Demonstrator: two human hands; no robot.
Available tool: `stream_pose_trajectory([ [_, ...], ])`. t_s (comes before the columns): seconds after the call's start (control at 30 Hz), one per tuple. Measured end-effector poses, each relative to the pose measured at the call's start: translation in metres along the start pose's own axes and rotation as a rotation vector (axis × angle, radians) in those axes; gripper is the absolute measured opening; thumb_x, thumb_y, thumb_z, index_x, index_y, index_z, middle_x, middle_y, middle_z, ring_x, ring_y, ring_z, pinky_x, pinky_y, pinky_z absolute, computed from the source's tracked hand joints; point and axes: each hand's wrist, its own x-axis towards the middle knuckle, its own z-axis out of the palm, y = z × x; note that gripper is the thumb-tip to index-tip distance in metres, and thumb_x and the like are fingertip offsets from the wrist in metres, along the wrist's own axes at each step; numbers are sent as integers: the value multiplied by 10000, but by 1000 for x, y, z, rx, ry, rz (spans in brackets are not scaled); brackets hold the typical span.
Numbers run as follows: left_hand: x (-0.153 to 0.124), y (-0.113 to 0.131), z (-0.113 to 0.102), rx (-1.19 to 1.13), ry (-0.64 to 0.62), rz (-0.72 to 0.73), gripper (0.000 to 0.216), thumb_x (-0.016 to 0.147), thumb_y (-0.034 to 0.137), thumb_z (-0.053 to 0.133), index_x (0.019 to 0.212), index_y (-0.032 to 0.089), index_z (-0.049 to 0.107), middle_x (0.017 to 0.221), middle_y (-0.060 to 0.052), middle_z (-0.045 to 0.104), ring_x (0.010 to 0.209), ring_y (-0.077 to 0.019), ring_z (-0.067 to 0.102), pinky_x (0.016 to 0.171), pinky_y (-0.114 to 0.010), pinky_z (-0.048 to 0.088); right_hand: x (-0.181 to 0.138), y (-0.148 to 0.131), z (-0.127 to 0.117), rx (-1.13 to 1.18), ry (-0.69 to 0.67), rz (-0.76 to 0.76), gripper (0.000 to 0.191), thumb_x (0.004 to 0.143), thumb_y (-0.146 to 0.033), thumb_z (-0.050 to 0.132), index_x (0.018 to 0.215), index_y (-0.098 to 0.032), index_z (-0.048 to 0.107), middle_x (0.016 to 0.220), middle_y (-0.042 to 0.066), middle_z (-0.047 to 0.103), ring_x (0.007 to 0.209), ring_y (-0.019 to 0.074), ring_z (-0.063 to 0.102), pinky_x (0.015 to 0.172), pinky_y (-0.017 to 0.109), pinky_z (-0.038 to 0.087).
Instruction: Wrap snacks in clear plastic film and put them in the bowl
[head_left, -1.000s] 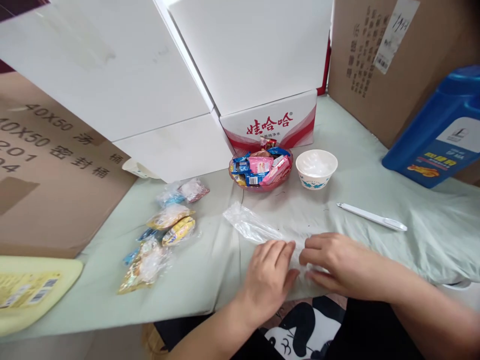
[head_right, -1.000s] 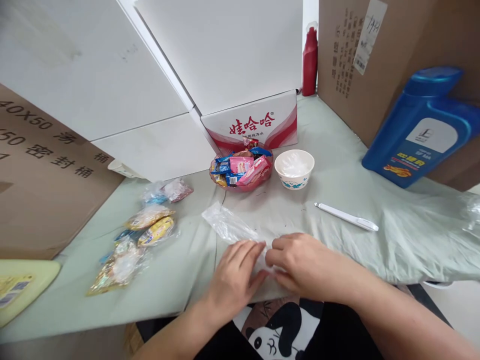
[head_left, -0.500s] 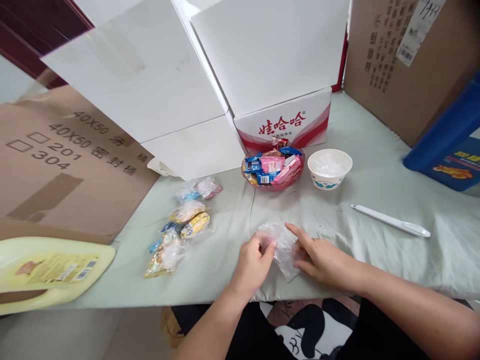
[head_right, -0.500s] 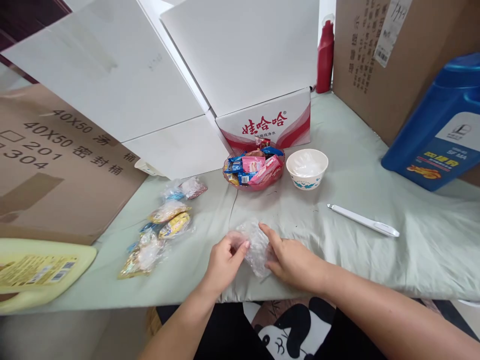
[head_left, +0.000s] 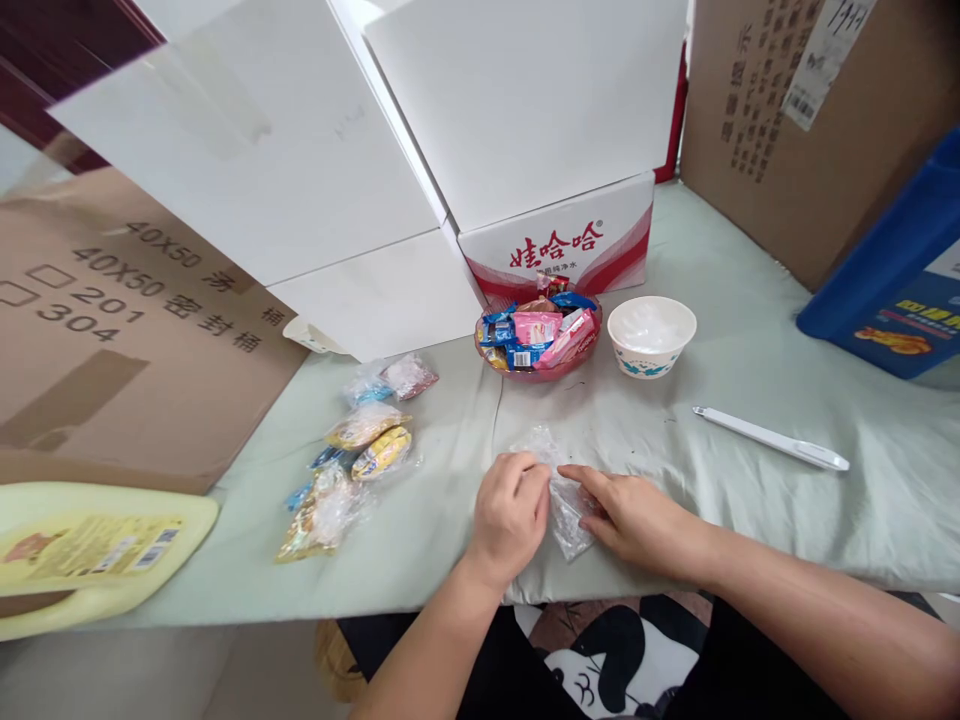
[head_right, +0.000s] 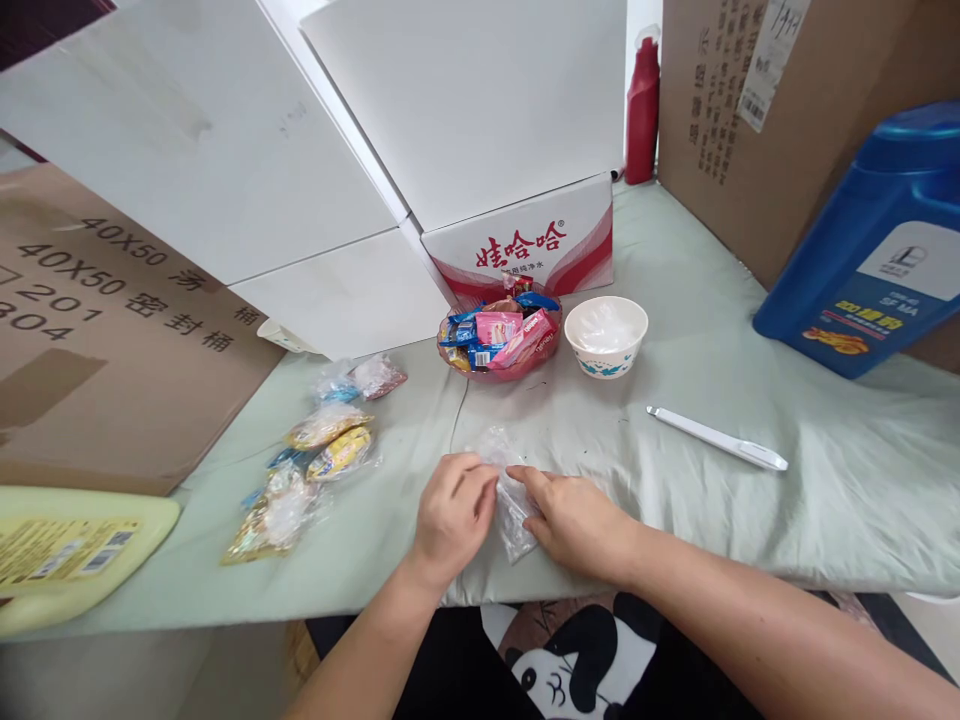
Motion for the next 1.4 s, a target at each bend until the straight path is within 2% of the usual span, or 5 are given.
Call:
stream_pose_trajectory([
  [0.2, -1, 0, 3, -36, -223, -37, 238, 888, 86, 493, 1056, 193, 623, 1101, -85, 619, 1025, -253, 551, 879, -431, 510, -11, -2, -14, -285, 276, -294, 435, 791, -151, 653, 1218, -191, 580, 1359, 159, 479, 1162, 294, 505, 918, 446, 457],
  [0.53, 28, 5, -10, -57, -626, 225, 360, 924, 164, 471, 1280, 185, 520, 1395, -110, 524, 1309, -272, 467, 1065, -481, 423, -14, -6, -21, -527, 31, -430, 107, 856, -140, 548, 795, -162, 633, 877, 92, 636, 880, 229, 547, 780, 372, 428],
  [0.9, 33, -15, 14, -866, -445, -3, 437, 957, 199, 378, 1388, 231, 311, 1200, -110, 646, 1123, -206, 620, 952, -389, 508, 5, 10, -37, -324, 150, 50, 189, 979, -202, 384, 1018, -171, 567, 927, 60, 685, 721, 160, 636, 596, 271, 355],
  [1.1, 31, -17, 16, -745, -476, 22, 680, 910, 295, 534, 1477, 167, 181, 1101, -131, 683, 1166, -278, 571, 981, -453, 465, 22, 18, -22, -428, 289, 248, 252, 1001, -257, 362, 1025, -168, 597, 934, 82, 692, 703, 168, 638, 559, 273, 310],
  [1.4, 37, -8, 19, -517, -374, 161, 218, 839, 107, 578, 1018, 201, 660, 908, -57, 658, 994, -233, 569, 864, -380, 521, 35, 26, -15, -491, 340, 301, 261, 1005, -334, 386, 1049, -186, 596, 966, 71, 689, 730, 182, 647, 559, 281, 305],
])
